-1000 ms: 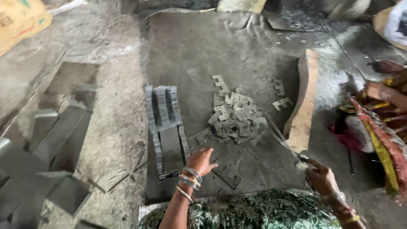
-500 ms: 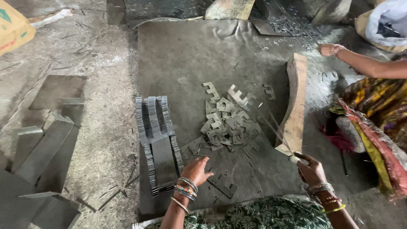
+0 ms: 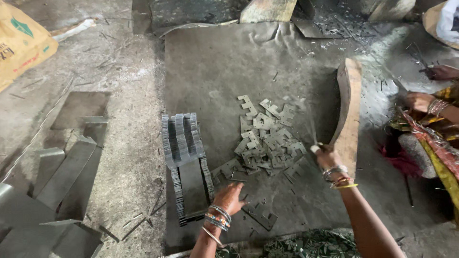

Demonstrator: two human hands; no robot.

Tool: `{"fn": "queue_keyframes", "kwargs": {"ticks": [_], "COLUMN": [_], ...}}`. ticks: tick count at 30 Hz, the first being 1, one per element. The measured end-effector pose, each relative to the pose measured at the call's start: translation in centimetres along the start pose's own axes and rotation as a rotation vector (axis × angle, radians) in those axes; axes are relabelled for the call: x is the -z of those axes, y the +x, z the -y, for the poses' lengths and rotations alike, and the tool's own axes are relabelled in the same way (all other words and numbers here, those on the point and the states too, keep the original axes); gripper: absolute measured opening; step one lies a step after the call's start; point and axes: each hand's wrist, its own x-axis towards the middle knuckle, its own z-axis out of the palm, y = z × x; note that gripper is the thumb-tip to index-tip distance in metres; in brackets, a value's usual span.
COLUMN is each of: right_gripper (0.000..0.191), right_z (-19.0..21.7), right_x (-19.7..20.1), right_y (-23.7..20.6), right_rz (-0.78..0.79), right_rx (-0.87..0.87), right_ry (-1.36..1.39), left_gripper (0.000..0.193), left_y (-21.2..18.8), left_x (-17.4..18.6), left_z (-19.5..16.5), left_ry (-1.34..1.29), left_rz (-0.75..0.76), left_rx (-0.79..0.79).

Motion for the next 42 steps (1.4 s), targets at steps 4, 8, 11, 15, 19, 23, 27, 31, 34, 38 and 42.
{"fn": "queue_keyframes", "kwargs": {"ticks": [4, 8, 11, 15, 19, 23, 27, 31, 34, 38, 42], "right_gripper": [0.05, 0.05, 0.055, 0.057, 0.051, 0.052, 0.045, 0.05, 0.053, 0.05, 0.048], "right_z": [-1.1, -2.4, -2.8, -3.5, -4.3, -5.2, -6.7, -7.7, -7.4, -4.2, 2.6], "right_x": [-1.5, 0.4, 2.4, 2.7, 1.9, 6.3, 13.4, 16.2, 14.7, 9.5, 2.0], "right_y": [-5.5, -10.8, -11.9, -12.6, -15.0, -17.8, -20.0, -21.5, -21.0, -17.1, -10.9], "right_rz": [0.222, 0.301, 0.228, 0.088, 0.389, 0.59, 0.552, 0.446, 0.396, 0.217, 0.091], "right_rx": [-0.04, 0.012, -0.13, 0.45, 0.33, 0.136, -0.033, 0.001, -0.102, -0.106, -0.125], "right_ry": [-0.082, 0.02, -0.164, -0.228, -0.164, -0.275, -0.389, -0.379, -0.193, -0.017, 0.046], "left_gripper": [0.069, 0.066, 0.061, 0.046, 0.035, 0.032, 0.031, 0.033, 0.036, 0.036, 0.039], "left_y": [-0.5, -1.4, -2.4, -4.1, -5.5, -6.9, -7.4, -6.3, -5.6, -4.6, -3.6], "left_x": [0.4, 1.7, 2.7, 4.7, 7.5, 9.6, 9.5, 7.3, 4.8, 2.2, 1.8], "left_z": [-0.1, -0.4, -0.6, -0.5, -0.3, -0.4, -0.8, -1.3, -1.7, -2.4, -2.8], "left_ry": [0.004, -0.031, -0.066, -0.129, -0.151, -0.414, -0.472, -0.453, -0.379, -0.254, -0.193], "left_rz": [0.024, -0.095, -0.276, -0.585, -0.876, -0.976, -0.945, -0.839, -0.776, -0.721, -0.577], "left_rx": [0.06, 0.03, 0.066, 0.102, 0.168, 0.114, 0.117, 0.107, 0.112, 0.048, 0.033]}}
